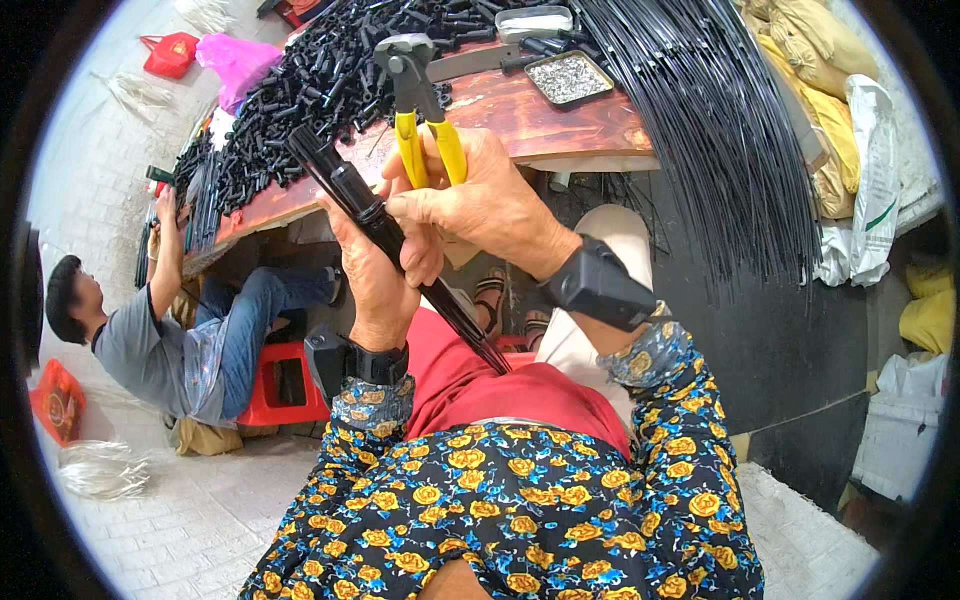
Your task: Manually bundle and secure black plastic umbrella ribs using a metal fastening tool.
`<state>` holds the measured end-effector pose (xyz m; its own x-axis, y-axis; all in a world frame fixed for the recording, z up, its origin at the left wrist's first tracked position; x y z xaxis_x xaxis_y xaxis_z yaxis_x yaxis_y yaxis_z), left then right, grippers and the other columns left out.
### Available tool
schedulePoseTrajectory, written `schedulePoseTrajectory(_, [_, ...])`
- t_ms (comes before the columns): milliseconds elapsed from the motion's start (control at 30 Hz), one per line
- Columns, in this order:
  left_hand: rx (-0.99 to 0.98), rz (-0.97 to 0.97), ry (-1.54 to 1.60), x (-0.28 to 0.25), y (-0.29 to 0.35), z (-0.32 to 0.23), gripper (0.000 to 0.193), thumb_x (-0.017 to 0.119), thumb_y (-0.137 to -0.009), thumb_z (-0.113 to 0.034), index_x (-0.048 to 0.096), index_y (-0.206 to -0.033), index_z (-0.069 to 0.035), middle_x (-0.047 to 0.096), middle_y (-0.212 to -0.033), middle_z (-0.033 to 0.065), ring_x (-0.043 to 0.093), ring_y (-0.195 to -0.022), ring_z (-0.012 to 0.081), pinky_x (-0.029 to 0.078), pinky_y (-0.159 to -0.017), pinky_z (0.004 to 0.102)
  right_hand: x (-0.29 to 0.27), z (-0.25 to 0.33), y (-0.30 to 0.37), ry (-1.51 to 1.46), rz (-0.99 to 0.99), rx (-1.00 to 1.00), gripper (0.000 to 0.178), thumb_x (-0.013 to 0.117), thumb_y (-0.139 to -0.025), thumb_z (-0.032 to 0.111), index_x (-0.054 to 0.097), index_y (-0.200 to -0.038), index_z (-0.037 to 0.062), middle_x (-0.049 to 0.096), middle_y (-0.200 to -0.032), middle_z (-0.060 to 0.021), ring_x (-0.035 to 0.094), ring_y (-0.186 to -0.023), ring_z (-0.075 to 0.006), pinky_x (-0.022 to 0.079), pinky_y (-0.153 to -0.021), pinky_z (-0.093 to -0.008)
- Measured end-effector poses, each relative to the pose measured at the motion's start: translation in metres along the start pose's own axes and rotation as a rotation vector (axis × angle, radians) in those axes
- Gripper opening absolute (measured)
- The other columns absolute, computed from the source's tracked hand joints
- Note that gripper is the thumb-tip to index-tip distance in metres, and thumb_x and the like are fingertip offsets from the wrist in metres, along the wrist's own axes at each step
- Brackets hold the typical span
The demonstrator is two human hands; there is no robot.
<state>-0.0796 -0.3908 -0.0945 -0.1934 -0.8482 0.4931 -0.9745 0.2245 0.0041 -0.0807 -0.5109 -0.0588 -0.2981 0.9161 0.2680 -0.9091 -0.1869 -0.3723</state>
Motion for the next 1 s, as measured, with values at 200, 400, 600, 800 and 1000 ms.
schedulePoseTrajectory(200, [-0.049,0.092,0.039,-0.021,-0.001,-0.005,0.095,0.017,-0.086,-0.079,0.050,-0.131,-0.001,0.033,-0.045,-0.0018,0.027,-0.035,0.0106,0.025,-0.036,0.0258,-0.029,0.020,0.026,0.870,0.038,-0.011,0.014,0.061,-0.089,0.014,0.057,-0.090,0.0011,0.056,-0.068,-0.0064,0.056,-0.063,-0.0174,0.045,-0.060,-0.0325])
schedulePoseTrajectory(400, [-0.066,0.125,0.078,-0.021,0.001,-0.007,0.098,0.017,-0.085,-0.080,0.055,-0.124,0.001,0.033,-0.044,-0.0016,0.027,-0.035,0.0105,0.026,-0.036,0.0262,-0.030,0.021,0.044,1.452,0.138,0.079,0.020,0.067,-0.079,0.012,0.055,-0.092,0.0029,0.064,-0.080,-0.0159,0.063,-0.074,-0.0357,0.046,-0.062,-0.0440])
schedulePoseTrajectory(600, [-0.092,0.116,0.052,-0.026,0.000,-0.004,0.097,0.018,-0.086,-0.079,0.056,-0.119,0.003,0.034,-0.044,-0.0021,0.028,-0.034,0.0099,0.026,-0.035,0.0253,-0.015,0.018,0.033,1.626,0.177,-0.061,0.020,0.063,-0.077,0.014,0.054,-0.091,0.0035,0.063,-0.080,-0.0135,0.065,-0.074,-0.0307,0.051,-0.062,-0.0427])
schedulePoseTrajectory(800, [-0.064,0.147,0.112,-0.031,-0.002,-0.005,0.096,0.017,-0.086,-0.079,0.057,-0.119,0.002,0.033,-0.044,-0.0024,0.029,-0.034,0.0098,0.026,-0.035,0.0250,-0.020,0.020,0.038,1.639,0.118,-0.065,0.020,0.063,-0.077,0.013,0.053,-0.092,0.0042,0.061,-0.079,-0.0126,0.065,-0.073,-0.0306,0.050,-0.062,-0.0436])
schedulePoseTrajectory(1000, [-0.092,0.161,0.076,-0.030,0.000,-0.004,0.097,0.016,-0.086,-0.079,0.056,-0.121,0.002,0.033,-0.044,-0.0029,0.027,-0.035,0.0094,0.026,-0.035,0.0250,-0.010,0.023,0.029,1.670,0.176,0.035,0.022,0.063,-0.078,0.013,0.053,-0.095,0.0045,0.061,-0.079,-0.0138,0.064,-0.073,-0.0315,0.051,-0.063,-0.0448])
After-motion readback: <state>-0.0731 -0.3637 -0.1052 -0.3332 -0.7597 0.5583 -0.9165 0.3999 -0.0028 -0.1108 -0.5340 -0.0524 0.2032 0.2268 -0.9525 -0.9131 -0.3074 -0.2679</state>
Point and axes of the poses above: each hand's wrist, its own y-axis away from the middle knuckle, its own x-axis out of the palm, z = x × y, the point moved 4 cm from there along -y, towards the middle knuckle
